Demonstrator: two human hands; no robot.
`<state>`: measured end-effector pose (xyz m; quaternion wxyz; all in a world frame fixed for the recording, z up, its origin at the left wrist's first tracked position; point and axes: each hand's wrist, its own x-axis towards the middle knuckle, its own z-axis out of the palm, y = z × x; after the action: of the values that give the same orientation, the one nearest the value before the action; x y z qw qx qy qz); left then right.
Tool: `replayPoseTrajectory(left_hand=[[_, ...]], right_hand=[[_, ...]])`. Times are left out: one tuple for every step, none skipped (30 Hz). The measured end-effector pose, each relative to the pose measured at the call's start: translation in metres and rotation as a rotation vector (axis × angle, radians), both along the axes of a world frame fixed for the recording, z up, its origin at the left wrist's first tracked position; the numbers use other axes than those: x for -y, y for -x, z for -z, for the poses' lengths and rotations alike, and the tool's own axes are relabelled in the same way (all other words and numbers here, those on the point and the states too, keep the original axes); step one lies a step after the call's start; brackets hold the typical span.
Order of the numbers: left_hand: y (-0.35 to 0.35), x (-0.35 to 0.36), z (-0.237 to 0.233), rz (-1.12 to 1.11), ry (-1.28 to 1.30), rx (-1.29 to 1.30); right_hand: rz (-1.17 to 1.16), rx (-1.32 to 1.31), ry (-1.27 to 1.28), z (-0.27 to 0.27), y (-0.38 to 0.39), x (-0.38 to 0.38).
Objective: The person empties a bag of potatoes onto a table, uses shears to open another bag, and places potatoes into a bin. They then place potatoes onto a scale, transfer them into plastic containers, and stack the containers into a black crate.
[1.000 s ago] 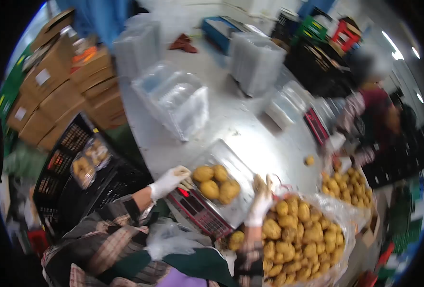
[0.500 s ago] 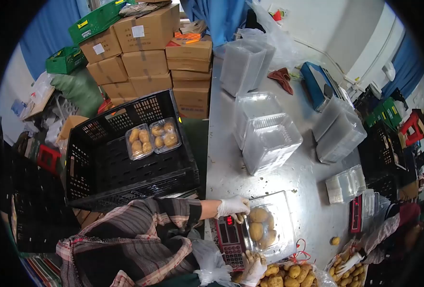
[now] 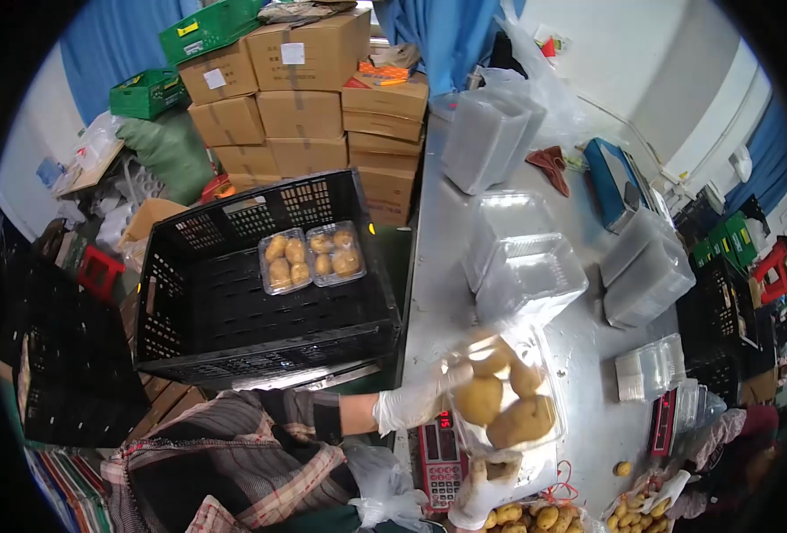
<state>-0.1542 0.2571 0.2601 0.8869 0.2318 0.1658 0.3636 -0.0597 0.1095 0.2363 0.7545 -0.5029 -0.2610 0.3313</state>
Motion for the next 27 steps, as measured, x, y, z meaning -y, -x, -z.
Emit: replayPoseTrajectory(left_hand=[[0.011,-0.001,-0.009,-0.030,-0.053,0.029],[0.027,-0.010,-0.010,-0.026,-0.044,-0.026],[0.046,-0.024,-0.009,-0.024,-0.034,-0.081],[0.068,-0.039,-0.007,-0.019,-0.021,-0.137],[0.091,-0.057,0.001,-0.142,-0.036,-0.132],[0.116,-0.075,0.004,-0.263,-0.053,-0.127],[0.142,-0.086,-0.011,-0.413,-0.175,-0.176],[0.175,-0.110,0.012,-0.559,-0.107,-0.233],[0.205,-0.116,-0.010,-0.623,-0.209,-0.314],[0.238,-0.132,0.001,-0.712,-0.296,-0.418],[0.278,-0.154,0.031,-0.836,-0.277,-0.541],[0.317,-0.170,0.056,-0.929,-0.401,-0.715],[0.353,-0.184,0.079,-0.963,-0.357,-0.761],[0.374,-0.188,0.085,-0.987,-0.290,-0.871],[0.402,-0.196,0.110,-0.987,-0.277,-0.883],[0.429,-0.203,0.137,-0.945,-0.282,-0.893],[0.452,-0.208,0.165,-0.853,-0.171,-0.926],[0.467,-0.211,0.189,-0.757,-0.062,-0.957],[0.479,-0.213,0.213,-0.715,-0.014,-1.111],[0.482,-0.214,0.228,-0.666,0.030,-1.264],[0.480,-0.217,0.235,-0.557,-0.031,-1.660],[0.495,-0.235,0.262,-0.451,-0.201,-1.930],[0.435,-0.234,0.216,-0.605,-0.295,-2.218],[0.366,-0.230,0.156,-0.778,-0.325,-2.511],[0.336,-0.245,0.143,-1.007,-0.755,-2.291],[0.307,-0.260,0.131,-1.105,-1.178,-2.039],[0.254,-0.261,0.094,-1.081,-1.386,-1.822]], right_hand=[[-0.055,0.045,0.116,-0.015,0.011,-0.012],[-0.110,0.092,0.231,-0.029,0.023,-0.023],[-0.218,0.192,0.232,-0.040,0.034,-0.033],[-0.323,0.273,0.285,-0.031,0.036,-0.036],[-0.380,0.282,0.282,-0.031,0.041,-0.041],[-0.437,0.291,0.277,-0.032,0.046,-0.046],[-0.425,0.283,0.337,-0.024,0.044,-0.044],[-0.354,0.168,0.341,-0.015,0.044,-0.042],[-0.304,0.178,0.376,-0.003,0.038,-0.037],[-0.253,0.186,0.412,0.010,0.029,-0.029],[-0.170,0.147,0.420,0.021,0.024,-0.022],[-0.144,0.168,0.427,0.036,0.013,-0.012],[-0.107,0.122,0.471,0.044,0.007,-0.002],[-0.067,0.075,0.515,0.049,0.003,0.003],[-0.064,0.069,0.505,0.053,0.001,0.006],[-0.058,0.064,0.496,0.056,-0.001,0.008],[-0.050,0.059,0.488,0.058,0.000,0.011],[-0.049,0.066,0.490,0.058,0.002,0.010],[-0.045,0.072,0.492,0.056,0.005,0.006],[-0.035,0.078,0.493,0.057,0.008,0.006],[-0.066,0.051,0.449,0.061,0.009,0.008],[-0.070,0.079,0.437,0.063,0.012,0.011],[-0.071,0.091,0.458,0.062,0.014,0.011],[-0.068,0.100,0.486,0.060,0.015,0.013],[-0.073,0.078,0.502,0.060,0.015,0.017],[-0.076,0.050,0.519,0.067,0.015,0.021],[-0.060,0.006,0.507,0.071,0.017,0.023]])
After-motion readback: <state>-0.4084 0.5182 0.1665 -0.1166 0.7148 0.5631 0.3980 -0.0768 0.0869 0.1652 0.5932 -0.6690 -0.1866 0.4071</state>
